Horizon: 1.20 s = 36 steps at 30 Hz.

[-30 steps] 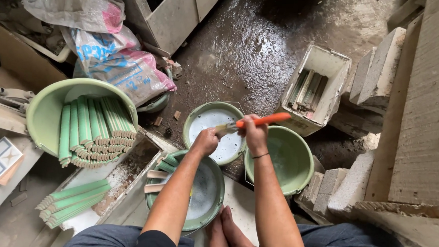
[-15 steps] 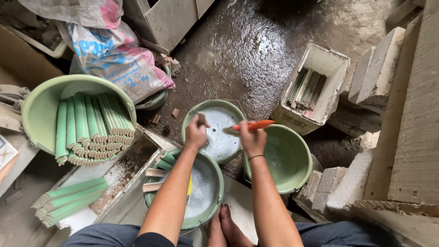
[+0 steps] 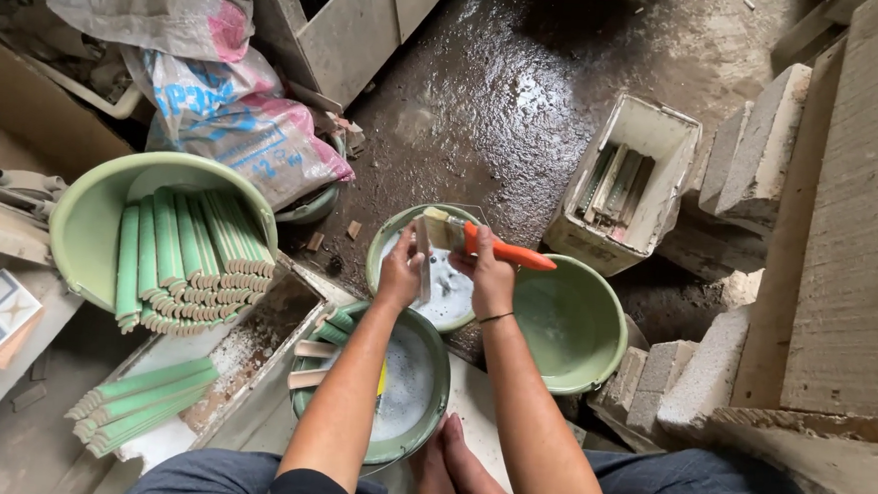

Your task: The person sits on the floor and cleans small wooden sticks using a brush and a cloth. They dip the sticks into a bucket of soapy water, scrub them with a brush, and wipe them with a cloth. The cleaned sticks are placed into a bucket.

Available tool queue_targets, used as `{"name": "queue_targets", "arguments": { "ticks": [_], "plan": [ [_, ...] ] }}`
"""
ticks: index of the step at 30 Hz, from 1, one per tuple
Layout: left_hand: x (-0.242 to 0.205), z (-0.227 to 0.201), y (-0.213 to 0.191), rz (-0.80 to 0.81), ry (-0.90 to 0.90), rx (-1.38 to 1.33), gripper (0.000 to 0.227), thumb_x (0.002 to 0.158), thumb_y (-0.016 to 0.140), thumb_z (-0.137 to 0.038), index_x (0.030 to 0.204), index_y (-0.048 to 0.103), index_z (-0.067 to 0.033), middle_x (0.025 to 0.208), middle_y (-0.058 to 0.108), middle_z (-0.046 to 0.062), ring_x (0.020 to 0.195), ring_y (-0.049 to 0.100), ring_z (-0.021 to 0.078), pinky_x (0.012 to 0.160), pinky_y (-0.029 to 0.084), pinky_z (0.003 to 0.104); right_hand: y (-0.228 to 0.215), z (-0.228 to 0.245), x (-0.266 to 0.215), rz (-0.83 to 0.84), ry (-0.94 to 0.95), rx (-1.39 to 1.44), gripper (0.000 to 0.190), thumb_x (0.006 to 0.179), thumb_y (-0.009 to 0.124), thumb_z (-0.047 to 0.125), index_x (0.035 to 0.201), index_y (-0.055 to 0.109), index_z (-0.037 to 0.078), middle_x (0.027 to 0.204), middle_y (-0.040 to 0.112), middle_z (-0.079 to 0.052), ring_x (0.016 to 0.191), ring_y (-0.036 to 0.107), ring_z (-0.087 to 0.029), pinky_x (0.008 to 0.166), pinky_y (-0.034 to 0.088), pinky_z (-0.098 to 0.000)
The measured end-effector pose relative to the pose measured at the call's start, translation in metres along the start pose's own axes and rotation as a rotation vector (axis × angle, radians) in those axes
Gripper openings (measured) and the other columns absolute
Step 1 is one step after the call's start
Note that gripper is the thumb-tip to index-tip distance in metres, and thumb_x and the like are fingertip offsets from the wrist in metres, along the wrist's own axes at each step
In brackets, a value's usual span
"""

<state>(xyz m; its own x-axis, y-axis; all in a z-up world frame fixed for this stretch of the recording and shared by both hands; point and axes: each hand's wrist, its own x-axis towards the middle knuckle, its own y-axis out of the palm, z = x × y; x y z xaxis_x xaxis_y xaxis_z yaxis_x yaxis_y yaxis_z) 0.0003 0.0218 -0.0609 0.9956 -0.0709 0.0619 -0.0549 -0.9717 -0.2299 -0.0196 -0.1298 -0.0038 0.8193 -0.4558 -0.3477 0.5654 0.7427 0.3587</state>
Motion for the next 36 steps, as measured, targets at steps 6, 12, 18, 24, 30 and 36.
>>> {"name": "queue_targets", "arguments": {
  "ticks": [6, 12, 18, 24, 30, 36],
  "plan": [
    [0.021, 0.077, 0.012, -0.022, 0.023, 0.140, 0.052, 0.083, 0.062, 0.005, 0.133, 0.061, -0.0082, 0.109, 0.072, 0.015, 0.103, 0.072, 0.0336, 0.095, 0.059, 0.044, -0.006, -0.037, -0.019, -0.046, 0.035, -0.083, 0.055, 0.097, 0.071, 0.039, 0.126, 0.061, -0.007, 0.086, 0.069, -0.028, 0.070, 0.075, -0.034, 0.067, 0.066, -0.0416],
    [0.003, 0.013, 0.008, 0.051, -0.069, -0.037, 0.069, 0.085, 0.049, 0.009, 0.150, 0.043, -0.0141, 0.116, 0.071, 0.024, 0.112, 0.068, 0.0420, 0.105, 0.054, 0.049, -0.007, -0.045, -0.012, -0.187, -0.044, -0.096, 0.038, 0.095, 0.071, 0.039, 0.106, 0.070, 0.002, 0.069, 0.069, -0.025, 0.057, 0.074, -0.030, 0.052, 0.065, -0.0373],
    [0.008, 0.035, 0.007, 0.034, 0.007, -0.070, 0.064, 0.089, 0.056, 0.009, 0.148, 0.043, -0.0129, 0.106, 0.074, 0.018, 0.104, 0.072, 0.0344, 0.099, 0.056, 0.050, -0.007, -0.051, -0.015, -0.160, -0.122, -0.060, 0.037, 0.095, 0.074, 0.036, 0.109, 0.071, 0.001, 0.077, 0.072, -0.027, 0.064, 0.075, -0.031, 0.062, 0.066, -0.0418],
    [0.006, 0.013, -0.002, 0.044, -0.119, -0.019, 0.041, 0.106, 0.047, -0.019, 0.147, 0.047, -0.0213, 0.120, 0.070, 0.021, 0.104, 0.070, 0.0380, 0.086, 0.061, 0.049, -0.007, -0.044, -0.014, -0.188, -0.031, -0.116, 0.034, 0.094, 0.073, 0.036, 0.100, 0.070, 0.003, 0.073, 0.071, -0.024, 0.059, 0.074, -0.029, 0.055, 0.066, -0.0392],
    [0.020, 0.064, 0.006, 0.005, -0.077, -0.024, 0.039, 0.106, 0.048, -0.016, 0.144, 0.053, -0.0253, 0.108, 0.074, 0.009, 0.096, 0.072, 0.0258, 0.084, 0.061, 0.043, 0.008, -0.032, -0.018, -0.147, -0.060, -0.023, 0.042, 0.095, 0.072, 0.039, 0.110, 0.068, -0.001, 0.076, 0.069, -0.026, 0.064, 0.074, -0.032, 0.061, 0.066, -0.0415],
    [0.010, 0.033, 0.000, -0.011, -0.023, -0.194, 0.041, 0.106, 0.052, -0.013, 0.147, 0.049, -0.0193, 0.114, 0.074, 0.011, 0.098, 0.068, 0.0210, 0.084, 0.060, 0.041, -0.018, -0.064, -0.015, -0.196, 0.057, -0.129, 0.041, 0.093, 0.072, 0.035, 0.106, 0.068, -0.004, 0.076, 0.070, -0.026, 0.060, 0.074, -0.031, 0.056, 0.066, -0.0414]
  ]
}}
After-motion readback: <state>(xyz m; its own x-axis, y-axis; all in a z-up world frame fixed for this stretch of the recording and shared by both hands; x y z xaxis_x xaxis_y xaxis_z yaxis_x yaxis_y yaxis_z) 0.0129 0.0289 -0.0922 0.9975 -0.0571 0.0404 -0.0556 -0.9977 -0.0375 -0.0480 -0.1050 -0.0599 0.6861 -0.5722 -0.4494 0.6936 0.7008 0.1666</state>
